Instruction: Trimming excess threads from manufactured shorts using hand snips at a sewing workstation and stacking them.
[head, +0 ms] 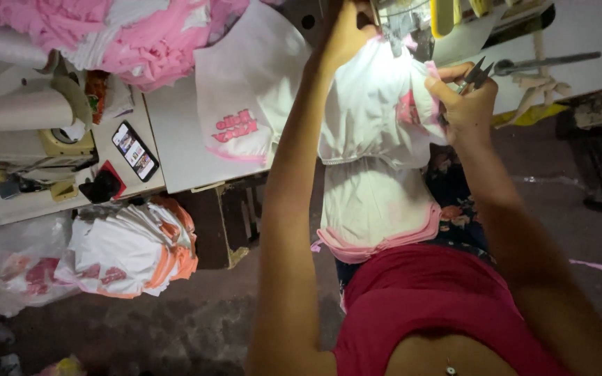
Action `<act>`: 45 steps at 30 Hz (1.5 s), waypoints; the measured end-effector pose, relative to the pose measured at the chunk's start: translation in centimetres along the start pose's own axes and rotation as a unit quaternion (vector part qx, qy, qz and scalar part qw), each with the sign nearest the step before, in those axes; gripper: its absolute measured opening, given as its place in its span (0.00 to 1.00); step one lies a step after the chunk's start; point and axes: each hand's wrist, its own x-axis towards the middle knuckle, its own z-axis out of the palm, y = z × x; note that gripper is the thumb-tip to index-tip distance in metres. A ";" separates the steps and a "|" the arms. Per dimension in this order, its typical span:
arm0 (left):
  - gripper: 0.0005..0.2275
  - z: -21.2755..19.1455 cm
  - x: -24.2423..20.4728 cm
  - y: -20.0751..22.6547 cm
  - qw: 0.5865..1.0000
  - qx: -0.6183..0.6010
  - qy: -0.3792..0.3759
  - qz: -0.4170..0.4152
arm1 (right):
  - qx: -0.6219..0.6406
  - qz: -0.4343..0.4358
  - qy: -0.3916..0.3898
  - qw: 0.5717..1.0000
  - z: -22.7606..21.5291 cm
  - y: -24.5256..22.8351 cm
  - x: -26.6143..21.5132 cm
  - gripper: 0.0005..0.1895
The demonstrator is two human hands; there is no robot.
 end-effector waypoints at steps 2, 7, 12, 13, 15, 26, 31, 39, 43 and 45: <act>0.04 2.4 0.8 -3.1 0.996 0.083 -0.014 -0.007 | 0.001 -0.009 -0.007 1.000 0.1 0.1 0.2 0.06; 0.06 4.4 -0.8 -5.4 0.993 0.103 0.050 0.025 | -0.012 0.017 -0.004 1.000 0.2 -0.3 0.4 0.06; 0.08 -0.3 -3.8 1.4 0.978 0.160 0.089 0.097 | 0.056 0.127 -0.052 0.989 0.2 -1.1 1.1 0.06; 0.08 0.0 -5.0 2.2 0.979 0.160 0.086 0.097 | 0.057 0.130 -0.051 0.989 0.1 -0.8 1.4 0.06; 0.10 0.5 -7.3 3.6 0.944 0.274 0.131 0.132 | 0.092 0.138 -0.062 0.984 0.0 -0.3 2.0 0.05; 0.17 5.1 -11.3 8.7 0.950 0.147 0.274 0.007 | 0.173 0.219 -0.045 0.959 -0.3 1.4 3.8 0.09; 0.43 -0.3 -21.6 5.7 0.973 -0.030 0.066 -0.220 | 0.257 0.282 -0.073 0.922 -1.5 1.6 4.4 0.11; 0.51 -0.9 -16.9 14.3 0.920 0.388 0.007 0.058 | 0.284 0.245 -0.171 0.911 0.7 5.3 1.5 0.12; 0.22 4.3 -16.1 8.0 0.936 0.261 0.169 0.167 | 0.267 0.230 -0.134 0.926 0.9 2.5 0.2 0.14; 0.27 3.7 -16.8 6.4 0.942 0.226 0.144 0.202 | 0.264 0.218 -0.114 0.933 1.5 0.7 -0.1 0.15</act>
